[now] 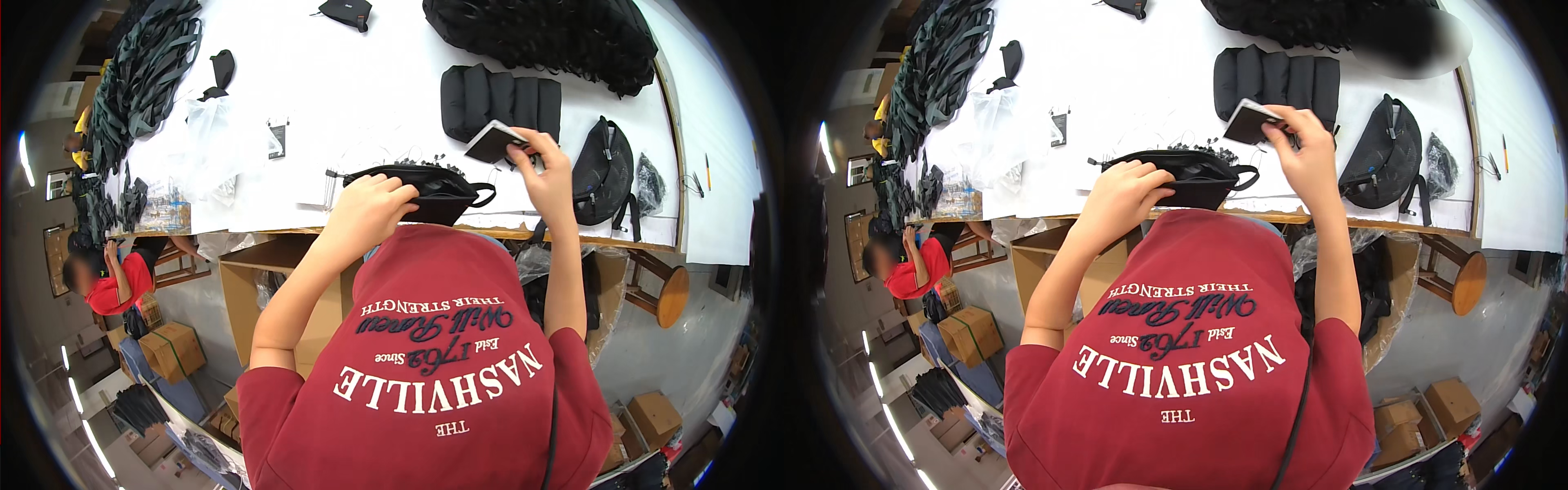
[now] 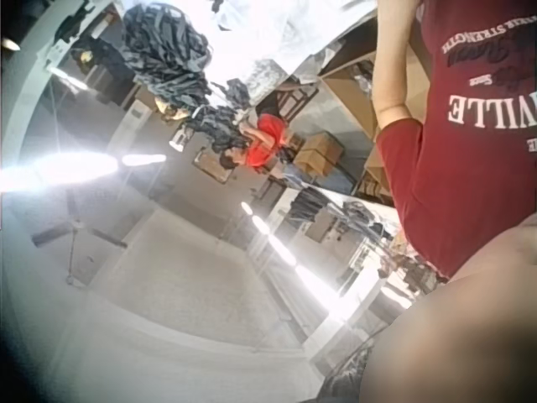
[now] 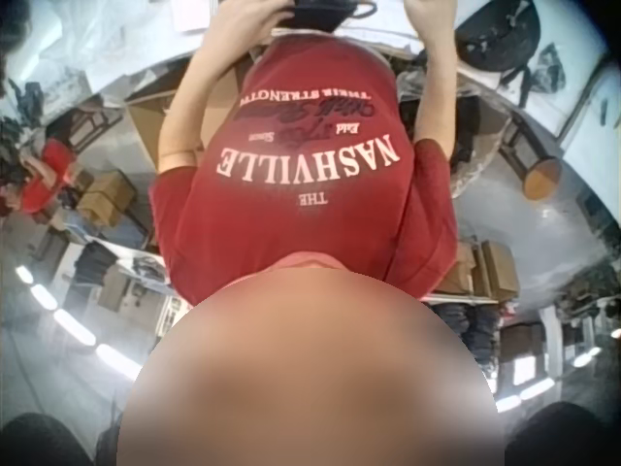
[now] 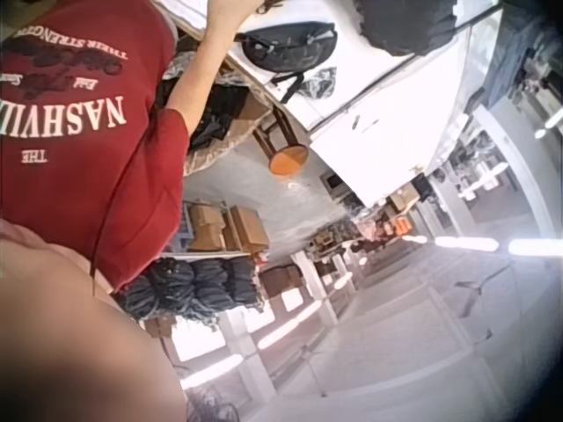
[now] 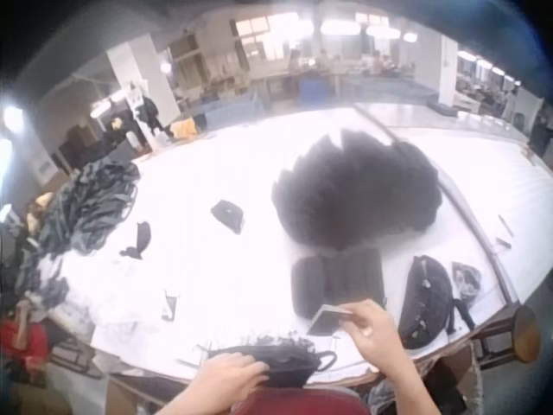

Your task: Inspecting, arranging, and unboxing manufactured fabric bags/pouches at a factory assembly table.

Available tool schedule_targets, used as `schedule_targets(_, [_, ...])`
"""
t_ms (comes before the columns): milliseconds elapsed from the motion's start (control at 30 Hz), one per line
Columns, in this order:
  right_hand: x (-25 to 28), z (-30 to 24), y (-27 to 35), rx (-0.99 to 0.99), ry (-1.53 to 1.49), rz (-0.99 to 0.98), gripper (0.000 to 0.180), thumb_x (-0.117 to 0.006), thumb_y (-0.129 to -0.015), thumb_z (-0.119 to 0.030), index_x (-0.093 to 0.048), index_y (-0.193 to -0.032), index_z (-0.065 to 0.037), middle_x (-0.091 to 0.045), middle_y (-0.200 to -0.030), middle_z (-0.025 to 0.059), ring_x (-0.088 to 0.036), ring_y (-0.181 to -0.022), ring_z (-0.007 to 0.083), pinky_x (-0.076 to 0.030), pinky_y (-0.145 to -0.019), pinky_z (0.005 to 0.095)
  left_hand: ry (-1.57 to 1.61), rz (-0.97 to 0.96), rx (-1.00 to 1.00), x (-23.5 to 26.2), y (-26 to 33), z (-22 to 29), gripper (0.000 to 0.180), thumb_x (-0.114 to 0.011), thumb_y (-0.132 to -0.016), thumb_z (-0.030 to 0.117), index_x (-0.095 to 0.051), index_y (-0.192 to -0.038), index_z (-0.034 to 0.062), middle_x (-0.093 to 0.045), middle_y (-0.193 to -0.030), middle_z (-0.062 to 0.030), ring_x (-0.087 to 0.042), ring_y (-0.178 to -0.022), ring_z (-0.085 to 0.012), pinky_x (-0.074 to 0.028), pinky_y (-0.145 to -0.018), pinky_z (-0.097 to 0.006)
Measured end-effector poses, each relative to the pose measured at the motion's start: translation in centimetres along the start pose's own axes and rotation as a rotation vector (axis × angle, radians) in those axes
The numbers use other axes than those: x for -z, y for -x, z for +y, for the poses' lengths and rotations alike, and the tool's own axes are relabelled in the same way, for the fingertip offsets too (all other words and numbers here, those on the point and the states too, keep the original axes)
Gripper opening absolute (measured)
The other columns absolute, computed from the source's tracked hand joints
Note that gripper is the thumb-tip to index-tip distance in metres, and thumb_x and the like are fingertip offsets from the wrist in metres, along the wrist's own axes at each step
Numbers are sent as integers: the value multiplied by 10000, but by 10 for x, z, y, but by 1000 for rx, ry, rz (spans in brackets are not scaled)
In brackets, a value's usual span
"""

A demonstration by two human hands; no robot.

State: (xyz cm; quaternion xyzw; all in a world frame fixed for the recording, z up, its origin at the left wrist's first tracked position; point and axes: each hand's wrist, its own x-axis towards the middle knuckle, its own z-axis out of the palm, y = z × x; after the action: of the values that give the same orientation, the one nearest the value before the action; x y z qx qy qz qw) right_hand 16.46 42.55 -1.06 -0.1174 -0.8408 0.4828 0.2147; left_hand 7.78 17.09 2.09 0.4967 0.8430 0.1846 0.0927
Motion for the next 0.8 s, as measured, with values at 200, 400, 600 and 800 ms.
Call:
schedule_targets(200, [-15, -35, 4, 62, -78, -109, 211, -643, -788, -20, -607, -995, -44, -605, -777, 85, -611, -733, 203, -470, -661, 285, -22, 28, -76, -2, -11, 9, 108, -662, -759, 138, -649, -828, 55, -560, -784, -48, -543, -712, -235, -445, -677, -340])
schedule_targets(400, [-21, -42, 6, 153, -106, -64, 196, -659, -776, -18, -608, -960, -59, -612, -752, 64, -620, -723, 194, -469, -644, 280, 13, -20, -44, -6, -12, 7, 111, -672, -750, 155, -649, -803, 60, -565, -895, -74, -558, -774, -233, -458, -741, -349])
schedule_targets(600, [-44, -24, 15, 260, 162, -316, 179, -647, -768, -106, -680, -943, -128, -583, -682, 72, -544, -664, 246, -446, -620, 358, 77, 44, -86, -8, -15, 8, 142, -682, -738, 138, -645, -830, 37, -569, -1105, -88, -569, -837, -262, -464, -778, -371])
schedule_targets(800, [-56, -15, 29, 86, 91, -521, 234, -535, -887, -209, -594, -1036, -38, -618, -761, 147, -576, -763, 325, -438, -708, 393, 281, 27, -187, -19, -28, -10, 119, -695, -728, 146, -639, -794, 64, -557, -911, -64, -542, -861, -251, -443, -773, -355])
